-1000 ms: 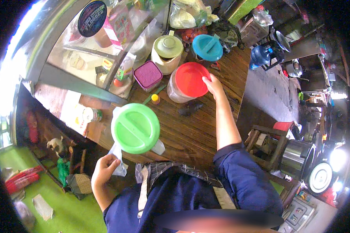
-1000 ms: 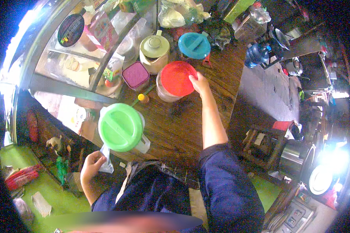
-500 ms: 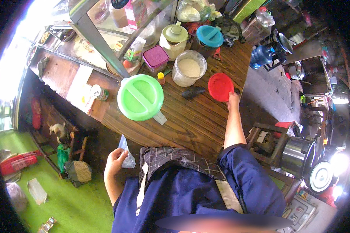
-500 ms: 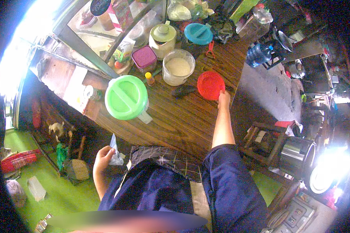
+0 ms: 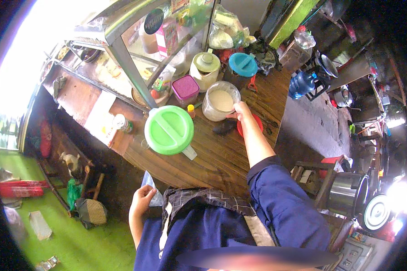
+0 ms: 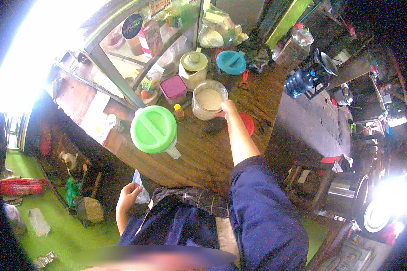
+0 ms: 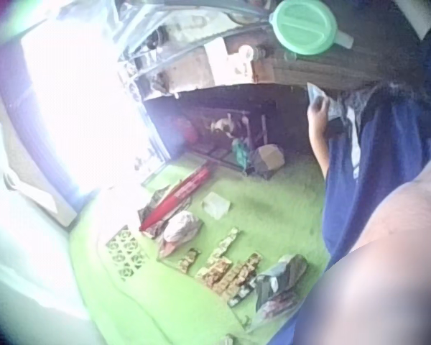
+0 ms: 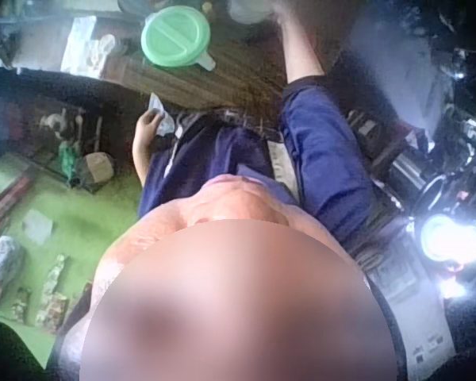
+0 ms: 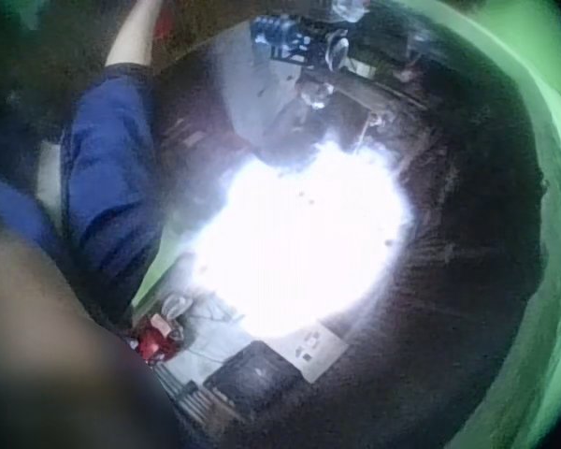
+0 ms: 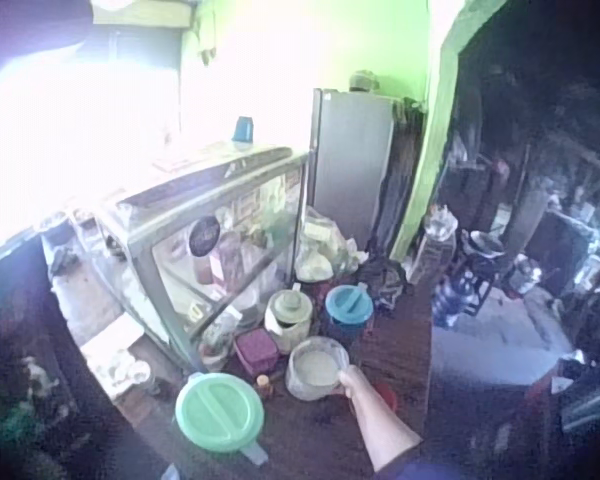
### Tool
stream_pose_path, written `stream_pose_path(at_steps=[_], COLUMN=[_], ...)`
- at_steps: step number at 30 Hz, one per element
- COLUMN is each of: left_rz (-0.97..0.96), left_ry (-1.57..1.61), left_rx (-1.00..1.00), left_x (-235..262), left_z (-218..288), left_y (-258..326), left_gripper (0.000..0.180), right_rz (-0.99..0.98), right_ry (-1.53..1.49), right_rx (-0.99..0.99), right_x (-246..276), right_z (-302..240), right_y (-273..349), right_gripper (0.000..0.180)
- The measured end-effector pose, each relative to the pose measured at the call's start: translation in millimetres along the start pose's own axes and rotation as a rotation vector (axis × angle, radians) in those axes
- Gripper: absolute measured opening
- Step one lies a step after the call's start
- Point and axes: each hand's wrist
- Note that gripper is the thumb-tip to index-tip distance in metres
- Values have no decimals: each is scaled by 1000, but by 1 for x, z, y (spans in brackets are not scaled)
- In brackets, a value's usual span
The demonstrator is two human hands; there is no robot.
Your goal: The person scoops a white paste into a small plastic bag, then cuts the bag open with scissors and seals it. They repeat the process with a second bag, scooping a yellowish powder into it and sealing it as well.
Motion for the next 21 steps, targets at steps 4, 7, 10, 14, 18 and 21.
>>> stream_pose_path(at_steps=[4,7,10,14,18,21], left_rz=[-45,-96,-60,-332,-441,-351], left_ry=[-97,-209,-109,-98,-184,-153], left_rx=[-36,-57,-141,-151,-176,-314], left_x=[-1,-3,-9,-8,-18,-26], left_z=[2,11,20,24,17,4], left_y=[-10,-23,-24,-17,-22,-27], left_gripper=[17,18,20,20,19,14], right_rz=[3,-111,-186,2,168,243], right_ry=[-429,-523,-295,-79,-196,-405], right_rx=[-32,57,173,-48,-158,-234], right_x=[16,45,83,97,60,25], right_z=[5,-3,-14,11,94,141], right_y=[41,102,170,226,241,239], right_gripper=[40,29,43,47,39,40])
Point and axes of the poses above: each hand's wrist, its own y-axis away from the middle knuckle, its own x-axis out of the back of the hand, z = x × y, and after that the axes turned 9 degrees about z, right-handed
